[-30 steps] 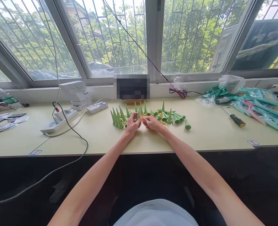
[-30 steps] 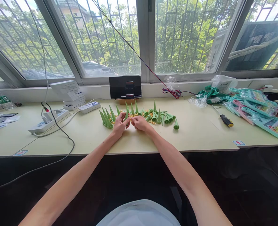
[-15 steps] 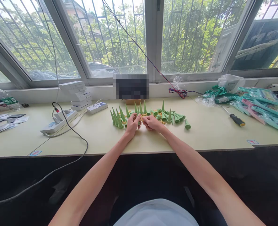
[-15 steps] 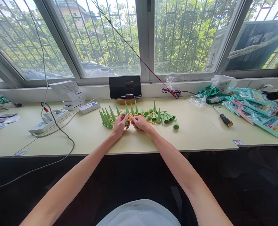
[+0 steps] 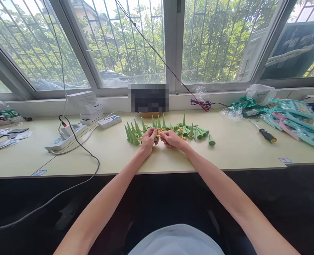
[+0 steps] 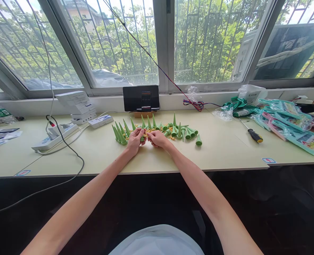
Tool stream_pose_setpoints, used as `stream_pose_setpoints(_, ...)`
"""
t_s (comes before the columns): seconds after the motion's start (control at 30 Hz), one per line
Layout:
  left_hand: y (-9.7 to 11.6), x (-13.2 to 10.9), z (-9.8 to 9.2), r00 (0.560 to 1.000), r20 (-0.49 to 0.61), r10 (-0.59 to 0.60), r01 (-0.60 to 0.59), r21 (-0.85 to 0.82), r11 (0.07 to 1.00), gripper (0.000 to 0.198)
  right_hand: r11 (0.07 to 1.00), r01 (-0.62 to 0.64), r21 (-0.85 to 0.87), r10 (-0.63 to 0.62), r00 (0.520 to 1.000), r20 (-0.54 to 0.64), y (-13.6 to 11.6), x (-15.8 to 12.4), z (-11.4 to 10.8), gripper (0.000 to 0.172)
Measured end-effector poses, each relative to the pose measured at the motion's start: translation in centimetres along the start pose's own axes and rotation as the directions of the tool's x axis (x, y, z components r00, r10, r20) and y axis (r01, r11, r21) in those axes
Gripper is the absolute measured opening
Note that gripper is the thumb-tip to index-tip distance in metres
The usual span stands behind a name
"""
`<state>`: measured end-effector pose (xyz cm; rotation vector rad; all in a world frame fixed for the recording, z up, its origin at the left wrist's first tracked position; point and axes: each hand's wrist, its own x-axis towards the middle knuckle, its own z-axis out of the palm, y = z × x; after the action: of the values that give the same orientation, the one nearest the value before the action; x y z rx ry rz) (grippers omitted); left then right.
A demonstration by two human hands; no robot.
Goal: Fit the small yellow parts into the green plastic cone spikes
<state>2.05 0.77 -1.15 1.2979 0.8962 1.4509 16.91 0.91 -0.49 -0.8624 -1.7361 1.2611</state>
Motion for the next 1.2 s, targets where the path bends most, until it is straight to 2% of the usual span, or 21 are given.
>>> stream_pose_setpoints(0.37, 0.4, -0.1, 0.0, 0.998, -0.009, -0.060, 0.059, -0.091, 0.994, 0.037, 0.993, 0.079, -0.089, -0.081, 0.996, -0.022, 0.6, 0.4, -0.1, 0.044)
stream_pose_setpoints(0.83, 0.8, -0.3, 0.1, 0.995, -0.018, -0.096, 0.094, -0.084, 0.992, 0.034, 0.975, 0.126, -0.180, -0.135, 0.990, -0.034, 1.2, 0.7, -0.2, 0.041)
stream_pose_setpoints(1.2, 0.6, -0.2, 0.3, 0.993, 0.024, -0.111, 0.113, -0.066, 0.991, 0.032, 0.962, 0.112, -0.250, -0.155, 0.975, -0.157, 1.0, 0.6, -0.2, 0.041)
